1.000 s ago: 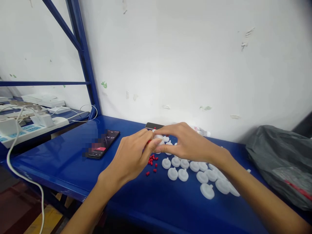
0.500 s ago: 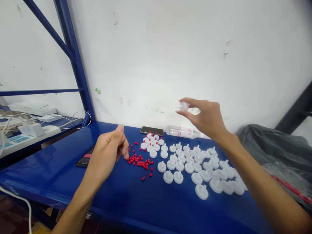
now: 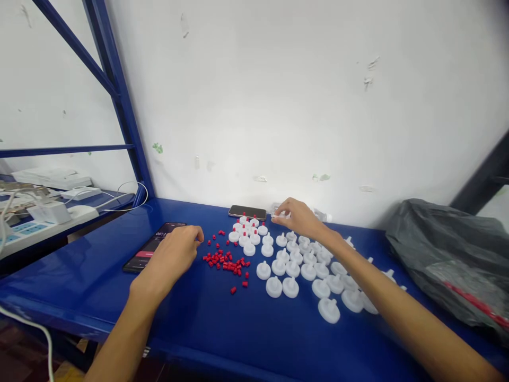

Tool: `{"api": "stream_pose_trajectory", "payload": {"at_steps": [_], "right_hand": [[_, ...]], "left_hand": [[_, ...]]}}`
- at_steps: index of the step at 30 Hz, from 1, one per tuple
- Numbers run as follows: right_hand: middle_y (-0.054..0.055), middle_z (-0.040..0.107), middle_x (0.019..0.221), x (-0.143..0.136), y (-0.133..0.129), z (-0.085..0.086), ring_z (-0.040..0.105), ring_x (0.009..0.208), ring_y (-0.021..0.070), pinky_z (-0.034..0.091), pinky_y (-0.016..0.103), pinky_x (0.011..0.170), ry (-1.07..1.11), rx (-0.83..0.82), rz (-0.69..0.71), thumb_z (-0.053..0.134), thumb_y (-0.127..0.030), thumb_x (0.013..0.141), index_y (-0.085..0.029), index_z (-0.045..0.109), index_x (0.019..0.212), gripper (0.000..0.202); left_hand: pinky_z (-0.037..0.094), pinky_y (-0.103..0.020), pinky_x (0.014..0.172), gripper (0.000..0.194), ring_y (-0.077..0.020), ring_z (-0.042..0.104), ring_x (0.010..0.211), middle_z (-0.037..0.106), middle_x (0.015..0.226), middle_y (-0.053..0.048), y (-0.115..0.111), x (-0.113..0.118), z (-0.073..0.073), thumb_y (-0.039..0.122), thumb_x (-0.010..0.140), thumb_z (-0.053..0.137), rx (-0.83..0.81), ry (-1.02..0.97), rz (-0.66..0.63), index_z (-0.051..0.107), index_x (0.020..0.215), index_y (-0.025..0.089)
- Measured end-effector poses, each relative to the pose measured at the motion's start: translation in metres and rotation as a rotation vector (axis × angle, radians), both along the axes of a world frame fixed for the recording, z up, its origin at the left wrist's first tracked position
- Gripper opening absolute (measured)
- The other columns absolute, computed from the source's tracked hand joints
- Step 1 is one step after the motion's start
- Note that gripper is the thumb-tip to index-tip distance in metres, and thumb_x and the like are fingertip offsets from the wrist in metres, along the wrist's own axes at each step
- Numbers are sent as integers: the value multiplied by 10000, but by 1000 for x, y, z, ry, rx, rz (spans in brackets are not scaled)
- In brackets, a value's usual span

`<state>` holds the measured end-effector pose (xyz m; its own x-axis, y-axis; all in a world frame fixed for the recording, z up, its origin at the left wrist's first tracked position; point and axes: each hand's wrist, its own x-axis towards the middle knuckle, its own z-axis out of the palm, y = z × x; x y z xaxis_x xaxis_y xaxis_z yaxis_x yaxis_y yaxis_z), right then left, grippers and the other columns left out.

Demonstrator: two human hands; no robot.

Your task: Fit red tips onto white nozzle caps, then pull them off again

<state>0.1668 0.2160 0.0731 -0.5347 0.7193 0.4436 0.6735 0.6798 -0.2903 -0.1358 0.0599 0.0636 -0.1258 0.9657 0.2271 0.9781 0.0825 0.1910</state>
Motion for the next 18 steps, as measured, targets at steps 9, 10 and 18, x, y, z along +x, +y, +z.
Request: {"api": "stream_pose_trajectory", "payload": {"at_steps": [9,10,18], "right_hand": [[46,787,847,-5,6,-23,720,784,217,490,297,709,-77,-113,2,647,-263,901,-202,790,909,156],[44,790,836,-5,7,-24,727,785,216,496,290,705,-85,-126,10,643,-259,902,-205,789,896,155],[75,791,1029,-9,1,-20,720,928,237,515,358,863,-107,-81,72,496,-279,999,-201,737,1172,307]], "left_hand": [[393,-303,672,249,-230,644,787,706,824,-73,7,-8,-21,31,804,485,-90,12,-70,668,812,200],[392,-303,679,244,-227,643,790,709,837,-74,6,-7,-20,37,814,485,-96,10,-88,667,813,200],[411,-316,721,268,-226,655,791,719,841,-73,5,6,-13,151,929,437,-106,-23,-213,661,799,221]]}}
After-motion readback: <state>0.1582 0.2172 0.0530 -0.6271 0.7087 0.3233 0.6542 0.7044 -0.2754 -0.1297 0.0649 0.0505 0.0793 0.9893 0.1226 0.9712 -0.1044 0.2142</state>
